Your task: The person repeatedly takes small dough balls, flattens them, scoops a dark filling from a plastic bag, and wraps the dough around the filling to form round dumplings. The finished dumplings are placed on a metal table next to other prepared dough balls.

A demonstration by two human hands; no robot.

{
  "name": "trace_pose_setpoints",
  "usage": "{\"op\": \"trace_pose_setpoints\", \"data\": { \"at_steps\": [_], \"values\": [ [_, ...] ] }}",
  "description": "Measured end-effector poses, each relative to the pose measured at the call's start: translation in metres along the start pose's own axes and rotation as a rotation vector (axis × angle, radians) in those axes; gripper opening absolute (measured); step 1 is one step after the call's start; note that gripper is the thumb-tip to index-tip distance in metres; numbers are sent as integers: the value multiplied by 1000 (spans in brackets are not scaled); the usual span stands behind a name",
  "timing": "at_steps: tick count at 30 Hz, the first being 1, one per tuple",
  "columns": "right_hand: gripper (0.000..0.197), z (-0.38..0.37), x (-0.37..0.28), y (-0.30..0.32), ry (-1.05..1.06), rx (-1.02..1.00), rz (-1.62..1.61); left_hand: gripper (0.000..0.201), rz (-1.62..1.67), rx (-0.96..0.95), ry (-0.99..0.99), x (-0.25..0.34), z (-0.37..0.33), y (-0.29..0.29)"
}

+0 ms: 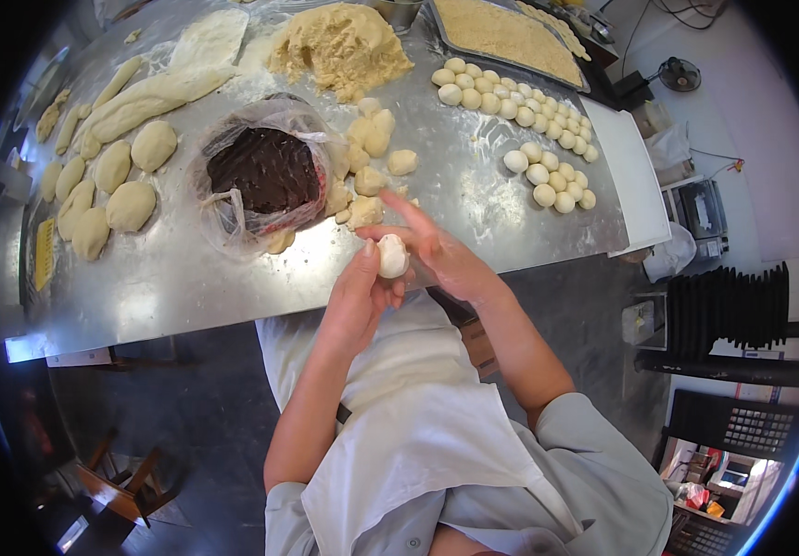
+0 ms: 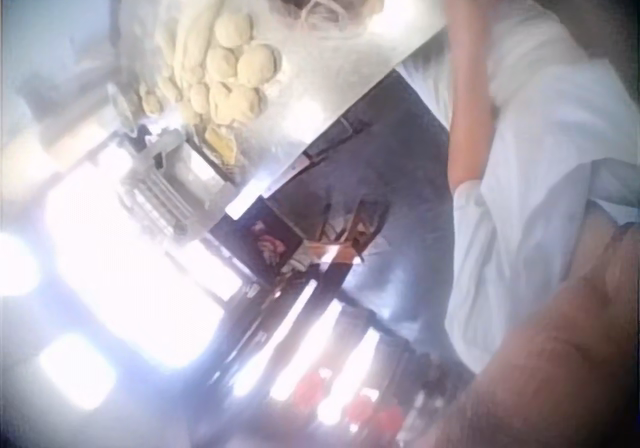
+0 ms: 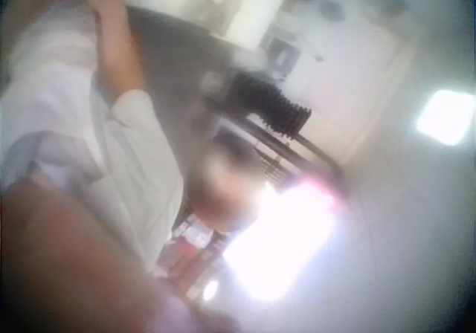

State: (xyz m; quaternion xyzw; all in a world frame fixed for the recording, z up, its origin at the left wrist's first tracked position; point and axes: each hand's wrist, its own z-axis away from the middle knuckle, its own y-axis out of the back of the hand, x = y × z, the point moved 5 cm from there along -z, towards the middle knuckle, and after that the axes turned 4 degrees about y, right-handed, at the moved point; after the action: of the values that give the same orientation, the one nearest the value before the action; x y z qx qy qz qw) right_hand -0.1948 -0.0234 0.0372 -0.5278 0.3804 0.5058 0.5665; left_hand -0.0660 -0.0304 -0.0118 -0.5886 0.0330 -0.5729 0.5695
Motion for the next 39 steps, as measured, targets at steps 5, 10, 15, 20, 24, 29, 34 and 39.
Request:
{"op": "trace_pose_setpoints", "data": {
  "at_steps": [5,10,15,20,24,29,34,39],
  "values": [
    [53,1,5,6,-123,-4,332,53,28,-83,90,-11,-13,-5],
    [48,-1,10,14,392,129,847,54,194,67,-75,-8,-18,-31],
    [50,16,-9,29,387,140,816,53,196,12,-26,-4,-22,-40],
    [60,23,22,46,439,135,922,49,238,53,34,-16,-42,-43],
    [57,40,5,85,261,392,231,44,-236,172,-40,-11,-51,-57],
    [46,61,16,142,186,580,90,55,-1601,223,-832,-36,-80,-81],
    [70,67,39,141,72,516,667,48,-1395,245,-1045,0,-40,-77],
    [80,41,28,104,237,491,1027,34,-1279,385,-902,11,-17,-10]
  ]
}}
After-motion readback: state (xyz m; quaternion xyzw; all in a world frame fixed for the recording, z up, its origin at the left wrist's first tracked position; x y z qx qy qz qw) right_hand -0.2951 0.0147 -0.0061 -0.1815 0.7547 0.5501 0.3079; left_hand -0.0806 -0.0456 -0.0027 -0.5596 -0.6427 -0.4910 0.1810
